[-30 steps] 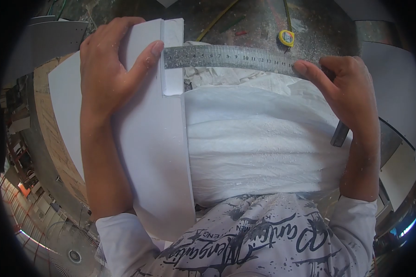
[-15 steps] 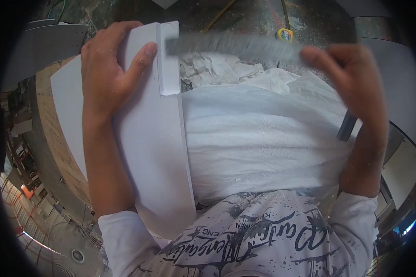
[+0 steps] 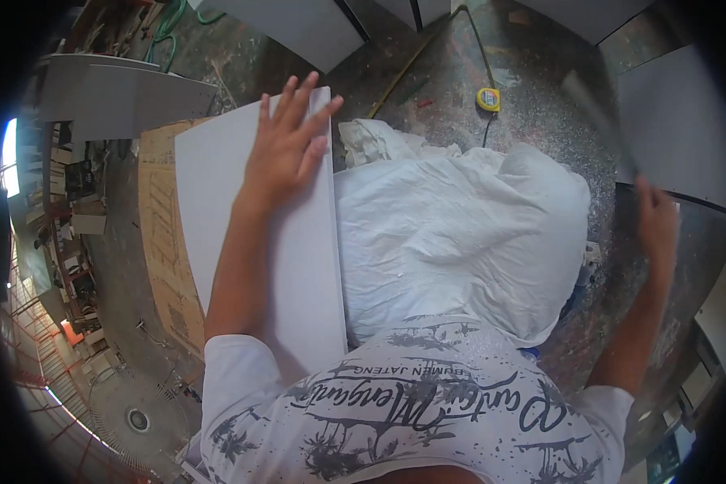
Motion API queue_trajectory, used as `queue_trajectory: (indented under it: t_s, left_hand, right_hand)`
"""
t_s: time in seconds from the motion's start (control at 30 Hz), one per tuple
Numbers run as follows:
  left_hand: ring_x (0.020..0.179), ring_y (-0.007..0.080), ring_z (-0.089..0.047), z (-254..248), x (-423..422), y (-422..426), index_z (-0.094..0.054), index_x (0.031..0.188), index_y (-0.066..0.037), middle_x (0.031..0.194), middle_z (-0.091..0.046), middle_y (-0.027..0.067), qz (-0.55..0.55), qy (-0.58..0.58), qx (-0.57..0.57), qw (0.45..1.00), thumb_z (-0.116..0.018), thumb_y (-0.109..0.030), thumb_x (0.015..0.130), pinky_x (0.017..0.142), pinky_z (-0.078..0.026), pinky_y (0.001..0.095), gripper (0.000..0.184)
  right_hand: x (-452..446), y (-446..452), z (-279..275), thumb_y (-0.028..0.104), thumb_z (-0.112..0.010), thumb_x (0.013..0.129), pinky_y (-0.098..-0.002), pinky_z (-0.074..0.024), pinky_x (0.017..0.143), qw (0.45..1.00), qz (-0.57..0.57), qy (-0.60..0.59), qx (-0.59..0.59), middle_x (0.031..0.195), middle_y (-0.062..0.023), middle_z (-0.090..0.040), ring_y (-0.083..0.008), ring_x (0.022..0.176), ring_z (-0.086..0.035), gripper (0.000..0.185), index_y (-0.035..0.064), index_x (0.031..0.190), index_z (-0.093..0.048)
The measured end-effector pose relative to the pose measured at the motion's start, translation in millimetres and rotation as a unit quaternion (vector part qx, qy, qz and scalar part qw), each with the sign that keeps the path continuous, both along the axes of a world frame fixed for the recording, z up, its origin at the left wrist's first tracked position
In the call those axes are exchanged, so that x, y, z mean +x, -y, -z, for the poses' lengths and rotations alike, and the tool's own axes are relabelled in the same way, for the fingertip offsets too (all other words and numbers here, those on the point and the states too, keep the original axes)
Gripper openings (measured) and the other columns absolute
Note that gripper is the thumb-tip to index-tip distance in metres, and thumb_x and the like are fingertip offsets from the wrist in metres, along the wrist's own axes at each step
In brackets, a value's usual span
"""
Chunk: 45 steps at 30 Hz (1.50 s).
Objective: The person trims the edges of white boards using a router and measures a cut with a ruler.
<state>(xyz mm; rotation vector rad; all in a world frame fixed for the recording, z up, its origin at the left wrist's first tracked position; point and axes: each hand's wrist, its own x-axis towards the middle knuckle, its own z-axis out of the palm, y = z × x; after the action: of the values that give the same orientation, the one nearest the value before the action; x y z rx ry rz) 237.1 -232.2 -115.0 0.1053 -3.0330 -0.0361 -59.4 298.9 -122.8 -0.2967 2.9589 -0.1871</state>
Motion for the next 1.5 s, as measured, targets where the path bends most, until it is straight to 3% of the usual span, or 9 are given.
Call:
queue_trajectory:
  t_s: [0.1, 0.23, 0.3, 0.33, 0.43, 0.53, 0.7, 1.27, 1.5]
  left_hand:
    - [0.159, 0.0318, -0.022, -4.3, 14.0, -35.8, -0.050, 0.154, -0.024, 0.169, -0.032, 0.0058, 0.041, 0.043, 0.095, 0.994, -0.060, -0.038, 0.098, 0.128, -0.011, 0.0555, 0.059]
    - [0.157, 0.0334, -0.027, -18.2, 43.0, -85.8, -0.053, 0.152, -0.023, 0.168, -0.036, 0.0069, 0.147, 0.084, 0.165, 0.971, -0.067, -0.037, 0.093, 0.129, -0.013, 0.0570, 0.062]
    - [0.157, 0.0360, -0.025, -20.4, 62.1, -105.7, -0.053, 0.151, -0.023, 0.168, -0.034, 0.0096, 0.169, 0.079, 0.222, 0.957, -0.070, -0.033, 0.091, 0.128, -0.014, 0.0588, 0.063]
    - [0.158, 0.0374, -0.024, -20.6, 72.8, -115.5, -0.053, 0.150, -0.023, 0.168, -0.034, 0.0109, 0.177, 0.075, 0.250, 0.949, -0.072, -0.031, 0.090, 0.127, -0.014, 0.0597, 0.064]
    - [0.158, 0.0421, -0.018, -18.7, 106.0, -149.9, -0.048, 0.155, -0.018, 0.170, -0.026, 0.0168, -0.002, 0.034, 0.176, 0.984, -0.074, -0.023, 0.088, 0.125, -0.014, 0.0640, 0.072]
    - [0.159, 0.0442, -0.013, -21.7, 134.3, -170.1, -0.039, 0.159, -0.011, 0.171, -0.018, 0.0217, -0.184, 0.055, 0.158, 0.969, -0.071, -0.017, 0.088, 0.123, -0.014, 0.0674, 0.078]
    - [0.159, 0.0425, -0.012, -15.8, 157.1, -177.9, -0.028, 0.161, 0.002, 0.172, -0.015, 0.0209, -0.233, 0.051, 0.146, 0.960, -0.063, -0.008, 0.090, 0.123, -0.011, 0.0670, 0.079]
    - [0.160, 0.0338, -0.014, -20.3, 196.8, -146.2, -0.032, 0.162, -0.007, 0.172, -0.021, 0.0096, -0.193, 0.064, 0.164, 0.965, -0.061, -0.019, 0.096, 0.127, -0.008, 0.0585, 0.073]
    - [0.156, 0.0367, -0.025, -26.5, 221.5, -150.1, -0.044, 0.155, -0.010, 0.169, -0.030, 0.0114, -0.268, -0.019, 0.195, 0.943, -0.060, -0.024, 0.100, 0.126, -0.017, 0.0591, 0.059]
  right_hand:
    - [64.8, -25.0, 41.5, 0.042, -0.059, 0.104, -0.0458, -0.0454, 0.062, 0.998, -0.036, 0.054, 0.000, 0.069, -0.0217, -0.060, -0.0300, 0.062, -0.060, 0.049, -0.0040, 0.092, -0.069]
    - [109.3, -55.3, 109.6, 0.031, -0.063, 0.098, -0.0499, -0.0518, 0.073, 0.970, -0.039, 0.241, -0.002, 0.082, -0.0270, -0.069, -0.0442, 0.080, -0.071, 0.036, -0.0034, 0.097, -0.072]
    - [119.7, -62.8, 140.6, 0.023, -0.061, 0.097, -0.0492, -0.0531, 0.076, 0.930, 0.003, 0.364, -0.055, 0.089, -0.0268, -0.072, -0.0434, 0.084, -0.072, 0.029, -0.0039, 0.097, -0.072]
    - [122.5, -78.7, 171.5, 0.019, -0.062, 0.095, -0.0484, -0.0537, 0.079, 0.938, -0.073, 0.335, -0.048, 0.093, -0.0268, -0.073, -0.0427, 0.087, -0.072, 0.025, -0.0033, 0.098, -0.073]
    - [120.0, -96.0, 223.9, 0.013, -0.064, 0.090, -0.0476, -0.0540, 0.083, 0.927, -0.248, 0.283, -0.016, 0.102, -0.0283, -0.073, -0.0414, 0.095, -0.072, 0.022, -0.0018, 0.102, -0.074]
    - [111.1, -74.3, 222.9, 0.011, -0.066, 0.086, -0.0478, -0.0534, 0.084, 0.893, -0.352, 0.278, -0.032, 0.106, -0.0295, -0.072, -0.0408, 0.097, -0.072, 0.024, -0.0012, 0.104, -0.074]
    - [91.8, -28.3, 218.1, 0.011, -0.066, 0.085, -0.0477, -0.0533, 0.081, 0.872, -0.394, 0.290, -0.008, 0.101, -0.0284, -0.072, -0.0397, 0.092, -0.071, 0.022, -0.0024, 0.102, -0.074]
    - [50.0, 25.5, 194.4, 0.008, -0.068, 0.080, -0.0473, -0.0531, 0.070, 0.885, -0.388, 0.257, 0.005, 0.086, -0.0247, -0.073, -0.0362, 0.074, -0.070, 0.019, -0.0064, 0.092, -0.072]
    - [-75.7, 138.1, 155.9, 0.006, -0.069, 0.078, -0.0471, -0.0530, 0.066, 0.888, -0.440, 0.134, -0.017, 0.079, -0.0231, -0.073, -0.0347, 0.067, -0.069, 0.018, -0.0081, 0.088, -0.072]
